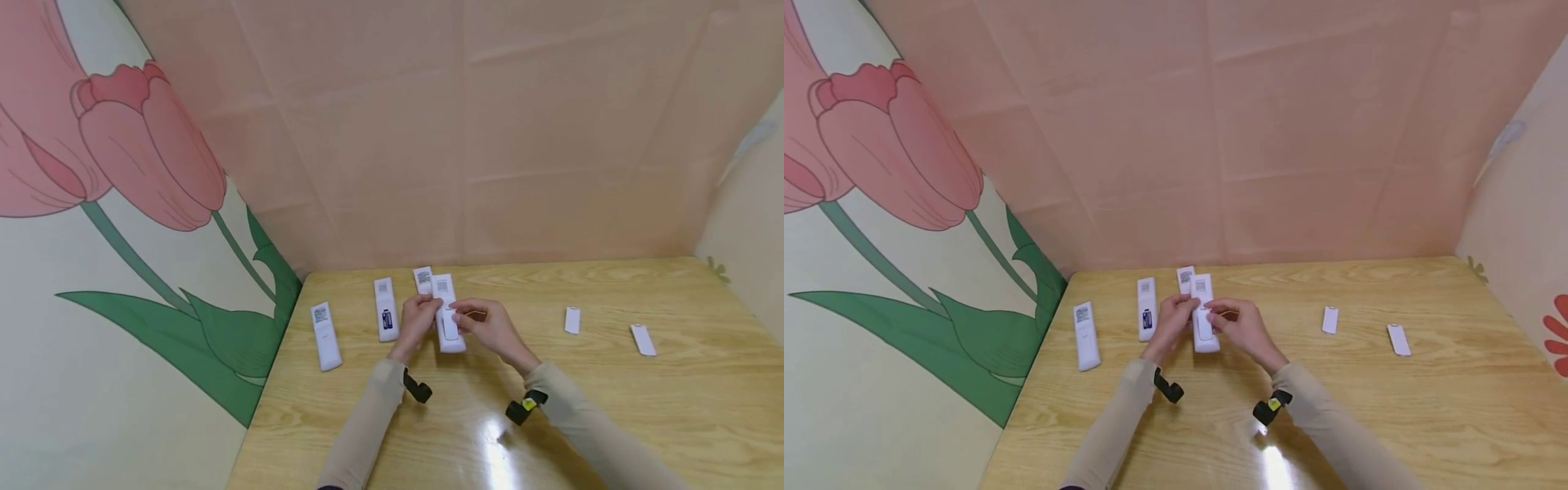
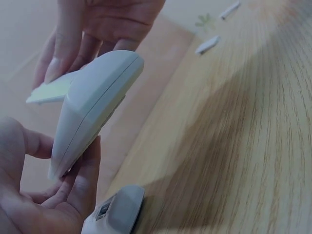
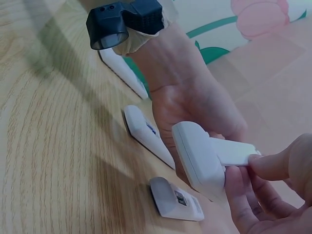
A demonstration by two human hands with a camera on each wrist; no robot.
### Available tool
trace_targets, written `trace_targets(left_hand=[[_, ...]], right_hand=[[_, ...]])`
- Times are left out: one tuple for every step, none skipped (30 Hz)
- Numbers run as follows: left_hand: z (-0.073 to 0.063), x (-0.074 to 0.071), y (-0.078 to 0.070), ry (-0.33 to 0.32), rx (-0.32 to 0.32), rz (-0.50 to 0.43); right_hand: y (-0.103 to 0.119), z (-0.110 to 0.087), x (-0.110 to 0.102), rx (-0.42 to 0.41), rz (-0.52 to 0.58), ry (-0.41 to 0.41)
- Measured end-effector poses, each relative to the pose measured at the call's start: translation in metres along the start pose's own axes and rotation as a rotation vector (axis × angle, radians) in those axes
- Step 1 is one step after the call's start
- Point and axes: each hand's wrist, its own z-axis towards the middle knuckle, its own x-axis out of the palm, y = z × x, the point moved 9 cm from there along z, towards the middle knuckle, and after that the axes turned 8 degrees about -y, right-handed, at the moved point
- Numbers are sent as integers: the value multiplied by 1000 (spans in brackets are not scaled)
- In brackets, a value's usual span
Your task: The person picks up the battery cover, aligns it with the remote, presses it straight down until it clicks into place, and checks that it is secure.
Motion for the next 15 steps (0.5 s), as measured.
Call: trace_targets(left_hand=[[0, 0, -1, 0, 3, 6], [-1, 0, -2, 1, 3, 10], [-1, 0, -3, 4, 4, 14], [-1, 0, -3, 7, 3, 14], [-1, 0, -4, 10, 0, 11], [-1, 0, -4, 13, -3, 7], [-1, 0, -4, 16, -7, 5], [-1, 0, -5, 18, -11, 3], [-1, 0, -5, 19, -14, 1], [-1, 1, -5, 21, -18, 0], [-1, 1, -5, 24, -21, 0], [-1, 1, -5, 26, -22, 1], [-1, 2, -5, 28, -23, 3], [-1, 2, -6, 31, -23, 2], [-2, 2, -6, 32, -21, 2]], right_hand=[[0, 0, 0, 3, 1, 0], [-1, -1, 0, -1, -3, 2], [-1, -1, 0, -2, -5, 1], [-1, -1, 0, -4, -10, 0], [-1, -1, 0, -6, -14, -4], [0, -1, 0, -15, -22, -5], [0, -1, 0, -20, -27, -8], [0, 0, -1, -25, -31, -11], [0, 0, -1, -30, -35, -16], [0, 0, -1, -34, -39, -20], [0, 0, -2, -40, -41, -22], [0, 0, -1, -44, -43, -23], [0, 0, -2, -41, -44, -28], [0, 0, -1, -42, -46, -30], [0, 0, -1, -43, -51, -32]])
